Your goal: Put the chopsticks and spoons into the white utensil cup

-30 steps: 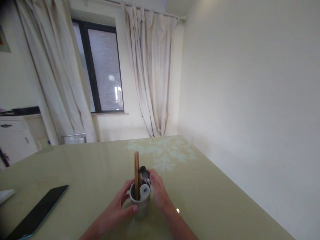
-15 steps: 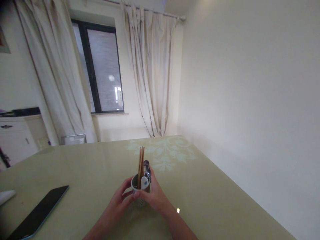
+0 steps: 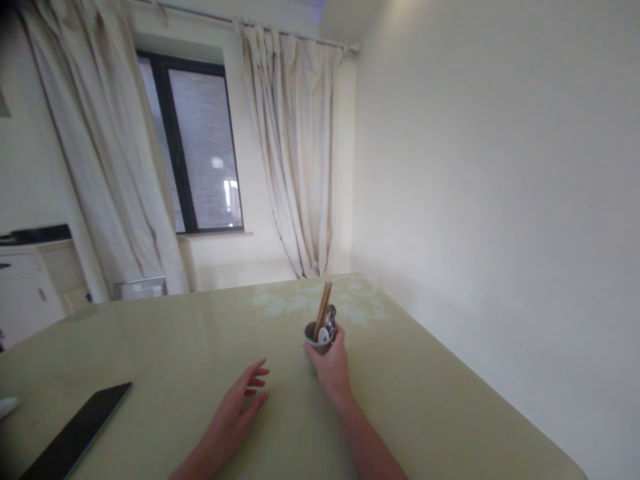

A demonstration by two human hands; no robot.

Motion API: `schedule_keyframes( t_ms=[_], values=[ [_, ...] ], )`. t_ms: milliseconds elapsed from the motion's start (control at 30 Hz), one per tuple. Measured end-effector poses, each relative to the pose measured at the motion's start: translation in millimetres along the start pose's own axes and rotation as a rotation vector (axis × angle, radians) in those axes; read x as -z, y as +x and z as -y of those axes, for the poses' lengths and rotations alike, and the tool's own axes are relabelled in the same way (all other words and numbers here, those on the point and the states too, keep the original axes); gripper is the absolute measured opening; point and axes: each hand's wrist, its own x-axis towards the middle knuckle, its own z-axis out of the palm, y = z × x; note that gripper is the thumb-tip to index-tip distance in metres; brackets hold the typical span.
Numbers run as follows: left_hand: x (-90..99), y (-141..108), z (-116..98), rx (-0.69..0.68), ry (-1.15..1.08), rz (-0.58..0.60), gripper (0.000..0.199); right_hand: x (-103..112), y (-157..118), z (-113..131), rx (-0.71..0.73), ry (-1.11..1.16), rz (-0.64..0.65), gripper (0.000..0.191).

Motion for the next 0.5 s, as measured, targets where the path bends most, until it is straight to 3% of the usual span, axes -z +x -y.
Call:
schedule_keyframes(
  t_ms=[133,267,400,500],
  values=[
    [0.0,1,-1,0.017,-0.017,-0.001,0.062,26,29,-14,0.005,-0.122,-0.204,0.074],
    [-0.9,2,0,0.004,-0.013,-0.011,0.060,40,43,-25,0.012,-0.159,-0.294,0.079],
    [-2.2,2,-1,0.006,-0.006,0.006,0.060,39,44,-26,0.008,-0.216,-0.316,0.111],
    [-1.8,1,-6,0.005,0.011,0.023,0.058,35,39,-16,0.058,-0.327,-0.502,0.130]
  ],
)
